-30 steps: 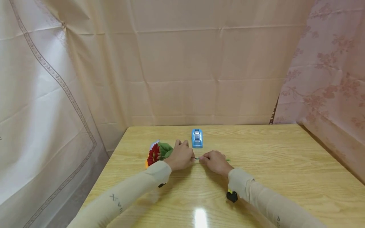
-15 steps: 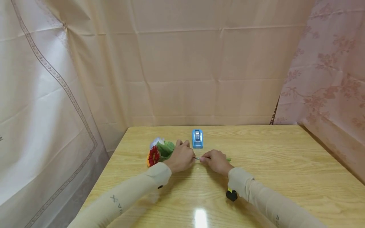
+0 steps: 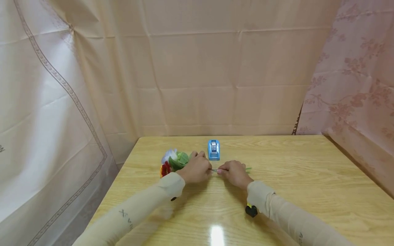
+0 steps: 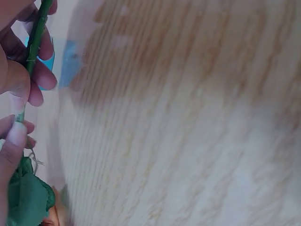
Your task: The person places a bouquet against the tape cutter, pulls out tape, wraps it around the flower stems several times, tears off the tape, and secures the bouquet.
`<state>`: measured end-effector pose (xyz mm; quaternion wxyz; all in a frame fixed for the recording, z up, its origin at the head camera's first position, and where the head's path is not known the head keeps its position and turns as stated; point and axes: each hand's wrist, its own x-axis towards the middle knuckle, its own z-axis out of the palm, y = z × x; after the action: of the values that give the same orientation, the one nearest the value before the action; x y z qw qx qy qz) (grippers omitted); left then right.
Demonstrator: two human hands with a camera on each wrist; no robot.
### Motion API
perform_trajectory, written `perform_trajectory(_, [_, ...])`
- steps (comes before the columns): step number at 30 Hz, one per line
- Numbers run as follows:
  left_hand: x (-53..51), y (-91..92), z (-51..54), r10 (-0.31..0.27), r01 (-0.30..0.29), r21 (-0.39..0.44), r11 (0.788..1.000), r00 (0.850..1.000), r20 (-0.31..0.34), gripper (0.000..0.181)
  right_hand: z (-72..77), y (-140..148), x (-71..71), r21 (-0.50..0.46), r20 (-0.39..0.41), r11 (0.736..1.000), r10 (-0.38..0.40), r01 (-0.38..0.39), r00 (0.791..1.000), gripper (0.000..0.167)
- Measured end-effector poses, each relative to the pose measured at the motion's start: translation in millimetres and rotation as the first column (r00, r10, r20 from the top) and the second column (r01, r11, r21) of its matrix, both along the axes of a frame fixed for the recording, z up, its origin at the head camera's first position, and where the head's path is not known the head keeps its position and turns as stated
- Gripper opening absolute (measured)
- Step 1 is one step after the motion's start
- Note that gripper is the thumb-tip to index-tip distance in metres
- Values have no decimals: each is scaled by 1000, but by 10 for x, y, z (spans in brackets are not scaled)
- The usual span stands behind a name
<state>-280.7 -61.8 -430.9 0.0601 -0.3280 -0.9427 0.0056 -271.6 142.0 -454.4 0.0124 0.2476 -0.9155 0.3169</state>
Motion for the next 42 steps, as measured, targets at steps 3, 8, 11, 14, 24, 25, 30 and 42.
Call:
perform_trajectory(3, [-61,-26,55,8,-16,48,999,989,145,16,1,3,1,-10,4,1000,-5,5,1000,16])
perform_trajectory(8, [-86,-49,122,55,-77,61,995,950,307,20,4,-10,13,-30,4,1000,-6,7,1000,16])
perform_trajectory(11, [-103,-57,101,63,-86,62,994,948,311,21,6,-16,21,-36,26,999,-9,10,1000,17])
perform_trajectory(14, [-116,-57,72,63,-79,52,996,963,263,19,0,-20,24,-39,42,999,-4,5,999,18])
perform_trajectory(24, [-53,-10,43,91,-92,7,996,991,97,17,-57,-39,12,-26,102,998,-59,62,993,26])
perform_trajectory(25, [-48,-4,32,92,-93,4,996,992,81,16,-58,-42,13,-24,111,997,-67,70,991,27])
perform_trajectory(30, [-27,12,1,85,-85,-9,996,996,20,17,-42,-60,18,-2,111,996,-89,89,990,28])
perform_trajectory(42, [14,14,-24,37,-38,-11,999,992,-120,31,-16,-98,17,33,86,997,-78,76,993,25])
